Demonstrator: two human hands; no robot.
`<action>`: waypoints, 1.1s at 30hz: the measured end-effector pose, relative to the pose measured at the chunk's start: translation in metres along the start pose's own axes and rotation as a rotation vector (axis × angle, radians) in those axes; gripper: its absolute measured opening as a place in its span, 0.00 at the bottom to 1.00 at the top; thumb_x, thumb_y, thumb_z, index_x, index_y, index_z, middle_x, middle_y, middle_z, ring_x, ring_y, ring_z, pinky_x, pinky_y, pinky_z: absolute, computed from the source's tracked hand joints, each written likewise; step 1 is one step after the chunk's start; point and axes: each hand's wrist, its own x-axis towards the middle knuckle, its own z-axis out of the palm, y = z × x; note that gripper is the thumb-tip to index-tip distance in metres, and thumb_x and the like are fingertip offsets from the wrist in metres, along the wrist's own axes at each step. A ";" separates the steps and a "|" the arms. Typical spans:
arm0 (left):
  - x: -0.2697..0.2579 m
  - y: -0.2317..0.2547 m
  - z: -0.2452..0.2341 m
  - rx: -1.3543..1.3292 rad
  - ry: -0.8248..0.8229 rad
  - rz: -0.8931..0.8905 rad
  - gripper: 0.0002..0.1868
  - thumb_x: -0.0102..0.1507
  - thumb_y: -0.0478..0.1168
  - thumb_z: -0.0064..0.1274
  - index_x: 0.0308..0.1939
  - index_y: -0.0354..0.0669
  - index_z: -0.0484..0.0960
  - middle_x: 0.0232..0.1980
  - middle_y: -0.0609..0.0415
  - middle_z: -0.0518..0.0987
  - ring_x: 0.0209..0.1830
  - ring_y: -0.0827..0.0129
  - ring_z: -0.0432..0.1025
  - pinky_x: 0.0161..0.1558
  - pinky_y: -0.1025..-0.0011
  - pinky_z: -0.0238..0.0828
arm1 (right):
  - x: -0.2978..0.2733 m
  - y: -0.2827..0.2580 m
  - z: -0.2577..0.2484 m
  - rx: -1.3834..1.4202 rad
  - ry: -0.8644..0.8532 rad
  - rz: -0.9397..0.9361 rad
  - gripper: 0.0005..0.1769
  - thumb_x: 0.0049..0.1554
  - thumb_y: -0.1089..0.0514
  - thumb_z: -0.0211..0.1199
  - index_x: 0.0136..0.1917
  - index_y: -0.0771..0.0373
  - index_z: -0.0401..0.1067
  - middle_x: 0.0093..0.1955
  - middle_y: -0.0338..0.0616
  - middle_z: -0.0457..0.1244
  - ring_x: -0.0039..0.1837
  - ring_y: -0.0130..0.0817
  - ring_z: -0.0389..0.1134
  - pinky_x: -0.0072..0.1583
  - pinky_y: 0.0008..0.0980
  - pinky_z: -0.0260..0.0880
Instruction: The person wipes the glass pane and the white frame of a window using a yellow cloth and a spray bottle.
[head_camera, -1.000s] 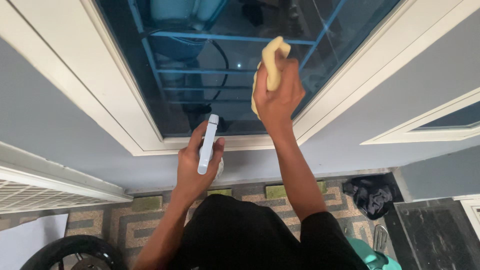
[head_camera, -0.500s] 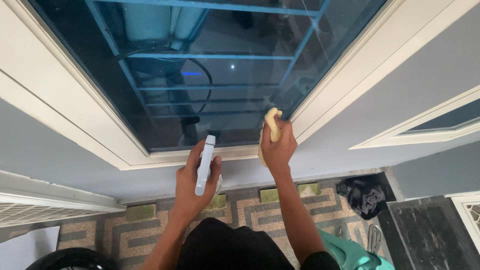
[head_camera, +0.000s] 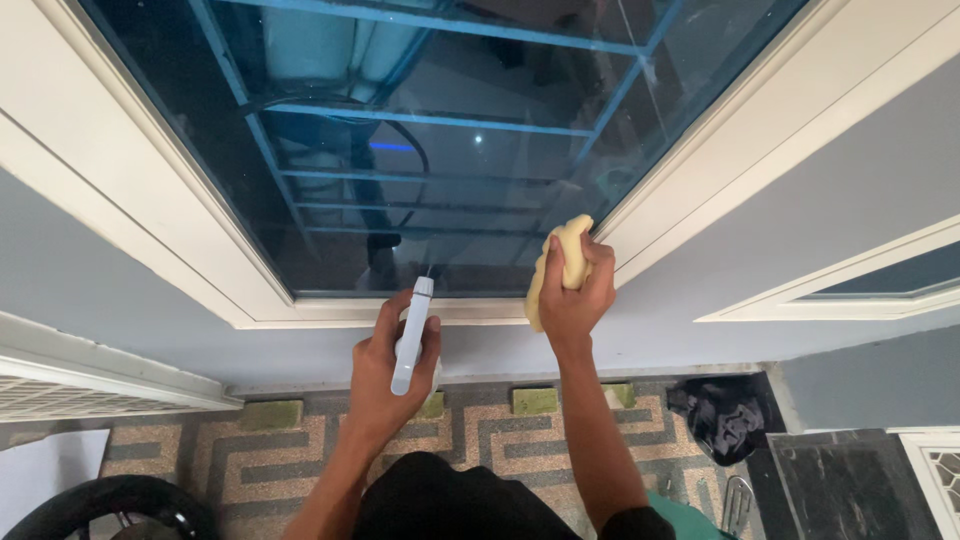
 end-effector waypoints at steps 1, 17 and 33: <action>-0.002 -0.001 -0.001 -0.017 0.003 0.032 0.22 0.66 0.39 0.54 0.63 0.40 0.70 0.21 0.59 0.80 0.17 0.77 0.76 0.17 0.75 0.66 | -0.001 -0.002 0.003 0.002 -0.001 -0.012 0.13 0.62 0.66 0.69 0.55 0.68 0.66 0.49 0.51 0.67 0.50 0.37 0.73 0.50 0.34 0.74; -0.029 -0.012 -0.055 0.025 0.113 -0.105 0.23 0.64 0.38 0.58 0.63 0.39 0.74 0.28 0.52 0.84 0.26 0.73 0.80 0.28 0.72 0.75 | 0.049 -0.146 0.100 -0.065 -0.094 -0.475 0.31 0.52 0.64 0.79 0.67 0.59 0.72 0.46 0.41 0.62 0.41 0.31 0.69 0.41 0.29 0.71; -0.018 -0.024 -0.042 0.026 -0.034 -0.034 0.25 0.64 0.39 0.57 0.64 0.39 0.72 0.25 0.55 0.83 0.22 0.73 0.80 0.23 0.73 0.74 | 0.046 -0.044 0.026 -0.312 0.032 -0.370 0.20 0.54 0.68 0.72 0.59 0.65 0.72 0.49 0.48 0.63 0.43 0.39 0.71 0.41 0.35 0.70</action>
